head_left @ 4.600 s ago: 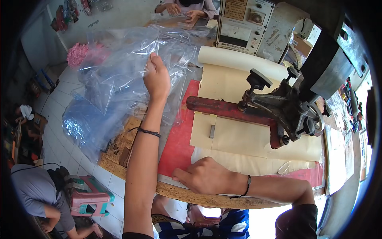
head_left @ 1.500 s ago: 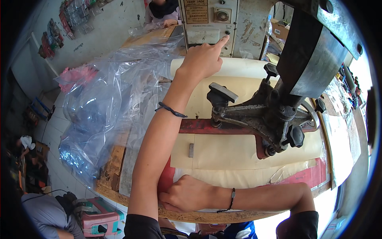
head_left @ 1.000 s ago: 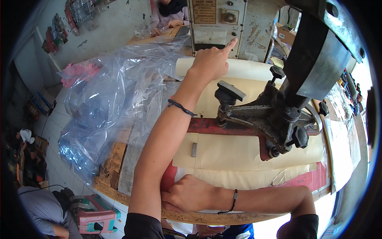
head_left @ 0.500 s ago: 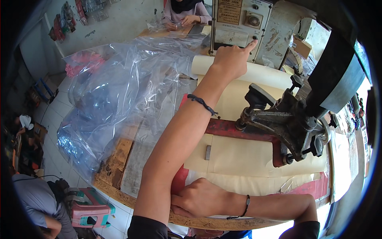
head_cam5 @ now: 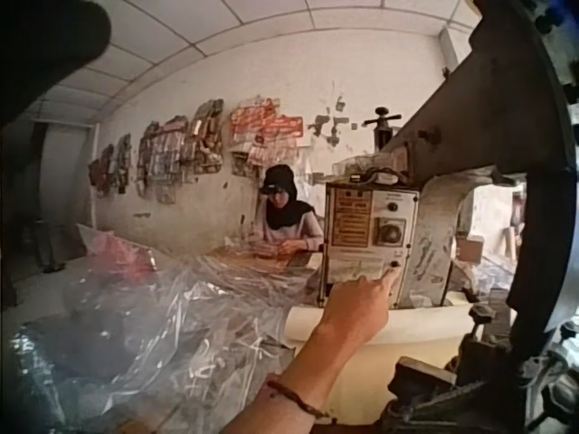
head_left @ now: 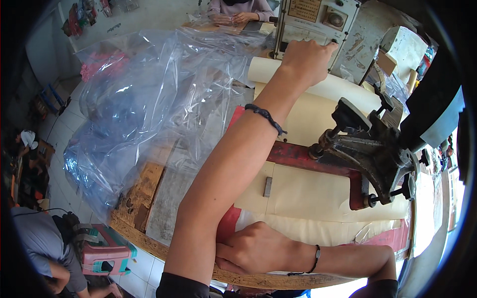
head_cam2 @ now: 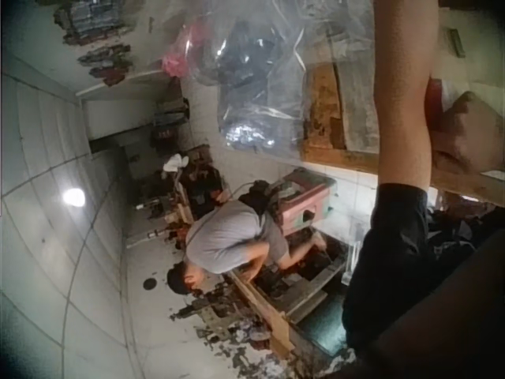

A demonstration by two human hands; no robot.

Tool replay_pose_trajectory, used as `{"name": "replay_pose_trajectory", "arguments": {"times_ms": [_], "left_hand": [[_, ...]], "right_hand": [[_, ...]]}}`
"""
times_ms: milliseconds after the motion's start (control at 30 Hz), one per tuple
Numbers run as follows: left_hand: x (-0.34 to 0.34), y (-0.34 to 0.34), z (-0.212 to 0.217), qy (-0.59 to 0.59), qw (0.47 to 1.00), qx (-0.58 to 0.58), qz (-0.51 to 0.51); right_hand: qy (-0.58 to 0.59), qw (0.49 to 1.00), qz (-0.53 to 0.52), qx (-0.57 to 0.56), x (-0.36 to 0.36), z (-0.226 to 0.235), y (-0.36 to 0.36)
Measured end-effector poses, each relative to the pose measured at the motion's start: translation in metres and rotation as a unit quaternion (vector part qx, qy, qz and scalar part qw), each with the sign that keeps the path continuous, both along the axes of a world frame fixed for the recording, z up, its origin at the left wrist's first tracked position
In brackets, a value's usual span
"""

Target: The person handles clear plastic sheets at a workbench, aligns them on the bed of a heat press machine, and folds them. They point at the machine's control panel and sort through a stack of plastic bags.

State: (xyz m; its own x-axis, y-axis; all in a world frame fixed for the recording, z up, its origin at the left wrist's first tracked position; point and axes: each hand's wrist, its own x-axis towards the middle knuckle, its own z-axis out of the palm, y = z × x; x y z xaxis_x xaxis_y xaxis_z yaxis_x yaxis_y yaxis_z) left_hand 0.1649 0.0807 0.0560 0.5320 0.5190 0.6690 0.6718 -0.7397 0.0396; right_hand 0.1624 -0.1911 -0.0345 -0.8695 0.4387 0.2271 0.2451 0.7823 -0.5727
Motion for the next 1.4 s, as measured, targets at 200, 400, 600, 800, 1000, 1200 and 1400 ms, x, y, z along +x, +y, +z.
{"name": "replay_pose_trajectory", "arguments": {"times_ms": [200,400,600,800,1000,1200,1400], "left_hand": [[-0.003,-0.002,0.009,-0.044,0.999,0.010,-0.001],[-0.002,-0.001,0.000,-0.010,1.000,0.012,0.014],[-0.002,-0.002,-0.001,-0.005,1.000,-0.003,0.021],[-0.003,-0.003,0.004,-0.002,1.000,-0.003,0.030],[-0.004,-0.001,0.001,-0.015,0.999,0.001,0.029],[-0.003,-0.003,0.001,-0.017,0.999,-0.003,0.028],[-0.002,-0.003,0.001,-0.013,0.999,-0.012,0.030]], "right_hand": [[-0.005,1.000,-0.011,0.019,0.001,-0.005,0.003],[0.003,1.000,-0.004,-0.017,0.002,-0.003,0.001],[0.004,1.000,-0.006,-0.014,0.001,-0.006,0.000],[0.007,1.000,-0.005,-0.016,0.002,-0.001,0.001],[0.011,1.000,-0.005,-0.015,0.001,-0.004,0.002],[0.010,1.000,-0.013,0.012,0.001,-0.008,0.000],[-0.010,1.000,-0.013,0.011,0.002,-0.007,0.001]]}}
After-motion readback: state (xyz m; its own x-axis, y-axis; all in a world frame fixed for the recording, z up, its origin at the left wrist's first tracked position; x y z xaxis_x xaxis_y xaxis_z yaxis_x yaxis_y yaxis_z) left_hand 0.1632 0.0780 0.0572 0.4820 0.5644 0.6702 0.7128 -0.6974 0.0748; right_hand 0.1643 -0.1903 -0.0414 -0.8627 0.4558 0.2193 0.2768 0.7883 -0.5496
